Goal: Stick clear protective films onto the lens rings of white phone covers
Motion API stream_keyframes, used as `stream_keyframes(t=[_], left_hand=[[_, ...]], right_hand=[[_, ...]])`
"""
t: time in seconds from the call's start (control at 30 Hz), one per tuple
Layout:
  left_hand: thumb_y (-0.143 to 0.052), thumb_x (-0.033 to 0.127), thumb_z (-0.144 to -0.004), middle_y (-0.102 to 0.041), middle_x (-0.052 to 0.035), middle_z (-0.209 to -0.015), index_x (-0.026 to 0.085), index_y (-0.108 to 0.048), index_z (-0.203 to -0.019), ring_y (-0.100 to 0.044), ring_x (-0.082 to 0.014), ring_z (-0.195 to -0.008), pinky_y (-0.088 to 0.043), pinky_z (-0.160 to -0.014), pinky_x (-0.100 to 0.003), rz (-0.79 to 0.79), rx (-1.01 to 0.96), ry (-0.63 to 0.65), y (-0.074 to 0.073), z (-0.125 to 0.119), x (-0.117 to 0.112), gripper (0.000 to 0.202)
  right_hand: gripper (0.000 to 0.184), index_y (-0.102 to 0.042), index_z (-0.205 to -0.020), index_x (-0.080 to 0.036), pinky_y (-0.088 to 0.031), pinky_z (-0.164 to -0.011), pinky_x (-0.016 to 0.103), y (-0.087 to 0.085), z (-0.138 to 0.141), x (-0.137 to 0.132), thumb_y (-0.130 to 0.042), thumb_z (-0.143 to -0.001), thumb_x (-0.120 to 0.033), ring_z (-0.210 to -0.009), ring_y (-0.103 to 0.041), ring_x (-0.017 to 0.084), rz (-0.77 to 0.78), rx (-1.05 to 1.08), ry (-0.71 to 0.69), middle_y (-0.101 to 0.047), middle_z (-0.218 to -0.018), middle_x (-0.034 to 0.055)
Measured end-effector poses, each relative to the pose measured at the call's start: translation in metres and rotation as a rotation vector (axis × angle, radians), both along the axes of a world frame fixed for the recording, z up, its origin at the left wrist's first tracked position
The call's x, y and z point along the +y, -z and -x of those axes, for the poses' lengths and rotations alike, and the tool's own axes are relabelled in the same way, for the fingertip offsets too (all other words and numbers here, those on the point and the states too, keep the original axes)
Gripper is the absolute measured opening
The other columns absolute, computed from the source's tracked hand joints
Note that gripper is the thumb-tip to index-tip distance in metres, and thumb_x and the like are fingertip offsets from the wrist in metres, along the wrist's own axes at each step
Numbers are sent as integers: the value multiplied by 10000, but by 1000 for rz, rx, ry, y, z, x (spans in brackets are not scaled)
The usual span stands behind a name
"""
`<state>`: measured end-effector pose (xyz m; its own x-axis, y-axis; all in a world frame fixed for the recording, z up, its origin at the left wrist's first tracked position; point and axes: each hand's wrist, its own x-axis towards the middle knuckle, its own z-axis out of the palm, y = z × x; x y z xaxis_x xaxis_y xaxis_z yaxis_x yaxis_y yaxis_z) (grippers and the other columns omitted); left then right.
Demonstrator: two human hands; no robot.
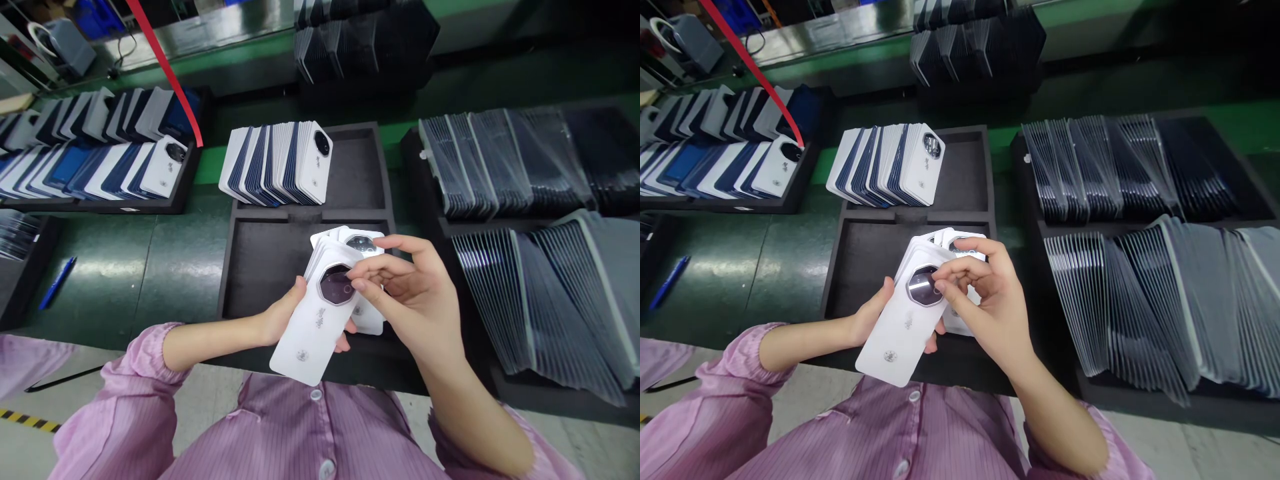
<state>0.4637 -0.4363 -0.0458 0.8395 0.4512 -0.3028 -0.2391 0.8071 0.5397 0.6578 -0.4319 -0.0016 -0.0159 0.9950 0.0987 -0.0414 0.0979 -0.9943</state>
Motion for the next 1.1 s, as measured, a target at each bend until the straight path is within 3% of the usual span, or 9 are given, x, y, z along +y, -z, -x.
stream_keyframes(t=[0.27,0.43,0.6,0.8,0.97,1.1], left_hand=[[-479,907,-699,-689,-166,-982,55,-697,-1069,-638,-250,-815,-486,-814,-371,-3,-3,-26,-2,-1,1,954],[-524,905,-669,-691,-164,-980,60,-690,-1077,-643,-253,-809,-485,-789,-366,19,-2,-43,-3,-3,1,953],[-570,888,-655,-688,-152,-994,61,-702,-1059,-643,-243,-811,-489,-780,-348,40,-7,-34,-6,-3,1,929],[-604,871,-646,-689,-139,-957,61,-709,-1036,-634,-234,-793,-480,-748,-326,46,-33,-26,-8,-4,3,906],[-598,869,-656,-691,-134,-925,45,-700,-1038,-630,-231,-795,-471,-772,-332,53,-48,-13,-8,-3,3,915],[-596,878,-647,-694,-141,-924,45,-698,-1044,-638,-236,-796,-479,-768,-332,53,-29,-12,-8,-2,2,928]], right_hand=[[405,-535,-1117,-266,-574,-627,305,1,3,-1,-776,-804,-175,-691,-696,183,-19,41,16,-739,-823,-9],[382,-544,-1089,-267,-563,-584,308,1,5,-3,-765,-798,-157,-620,-684,173,-51,-20,45,-742,-818,-13],[393,-540,-1105,-271,-555,-597,338,2,5,-4,-762,-803,-153,-672,-700,198,-84,-51,53,-743,-816,-13],[388,-539,-1107,-284,-557,-608,366,0,4,-3,-766,-812,-172,-667,-698,211,-95,8,56,-739,-798,-11],[392,-538,-1113,-270,-540,-576,326,-1,3,-2,-755,-811,-145,-681,-700,199,-66,20,17,-740,-799,-13],[407,-530,-1137,-265,-521,-584,326,3,4,-4,-737,-822,-113,-671,-676,185,-134,-57,39,-737,-826,-14]])
